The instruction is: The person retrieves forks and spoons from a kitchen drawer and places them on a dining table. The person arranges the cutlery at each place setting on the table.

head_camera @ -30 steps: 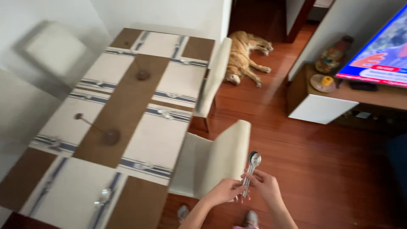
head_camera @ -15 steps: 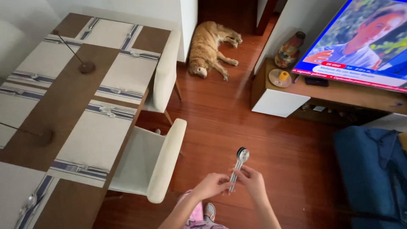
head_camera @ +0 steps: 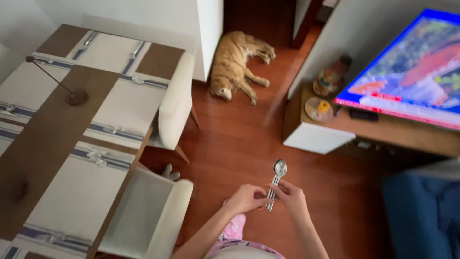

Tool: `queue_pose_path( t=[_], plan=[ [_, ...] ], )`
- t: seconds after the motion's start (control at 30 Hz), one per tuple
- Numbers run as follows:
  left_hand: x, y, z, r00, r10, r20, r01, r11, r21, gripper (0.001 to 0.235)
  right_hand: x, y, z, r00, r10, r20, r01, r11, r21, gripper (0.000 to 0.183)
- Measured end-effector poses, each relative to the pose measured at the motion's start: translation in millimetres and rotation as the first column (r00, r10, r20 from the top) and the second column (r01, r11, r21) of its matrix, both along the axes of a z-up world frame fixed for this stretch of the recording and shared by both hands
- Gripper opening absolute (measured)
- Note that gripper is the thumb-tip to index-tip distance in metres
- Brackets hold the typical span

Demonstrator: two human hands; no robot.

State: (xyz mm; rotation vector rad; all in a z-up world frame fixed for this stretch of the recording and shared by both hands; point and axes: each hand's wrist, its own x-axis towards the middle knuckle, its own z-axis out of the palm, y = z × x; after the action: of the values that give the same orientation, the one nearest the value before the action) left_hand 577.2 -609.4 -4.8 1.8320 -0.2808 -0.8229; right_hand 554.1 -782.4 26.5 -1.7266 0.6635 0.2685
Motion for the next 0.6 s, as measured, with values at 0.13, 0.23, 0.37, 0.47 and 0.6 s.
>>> queue_pose_path(
  t=[0.13, 0.23, 0.37, 0.47, 0.6],
  plan=[
    [74.4, -2.2, 15.7, 0.997, 0.080, 0.002, -0.080, 0.995, -0.059, 0.020, 80.1, -0.2, 29.4, 0.986, 0.155, 0.065, -0.144, 0.978, -0.150, 0.020],
    [113.7, 1.8, 26.4, 0.990, 0.135, -0.037, -0.136, 0.990, -0.038, 0.012, 124.7, 1.3, 31.0, 0.995, 0.066, 0.079, -0.070, 0.996, 0.047, 0.025],
    [157.4, 16.5, 19.9, 0.982, 0.187, 0.003, -0.187, 0.980, -0.071, 0.026, 185.8, 8.4, 23.3, 0.978, 0.206, 0.032, -0.202, 0.975, -0.091, 0.029],
    [198.5, 27.8, 5.1, 0.953, 0.304, 0.007, -0.301, 0.947, -0.113, 0.026, 242.1, 19.7, 10.4, 0.960, 0.280, 0.020, -0.278, 0.959, -0.047, 0.028],
    [269.6, 35.1, -26.1, 0.870, 0.491, 0.045, -0.488, 0.870, -0.072, 0.025, 334.0, 28.2, -12.8, 0.856, 0.510, 0.083, -0.504, 0.860, -0.083, 0.024]
  ],
)
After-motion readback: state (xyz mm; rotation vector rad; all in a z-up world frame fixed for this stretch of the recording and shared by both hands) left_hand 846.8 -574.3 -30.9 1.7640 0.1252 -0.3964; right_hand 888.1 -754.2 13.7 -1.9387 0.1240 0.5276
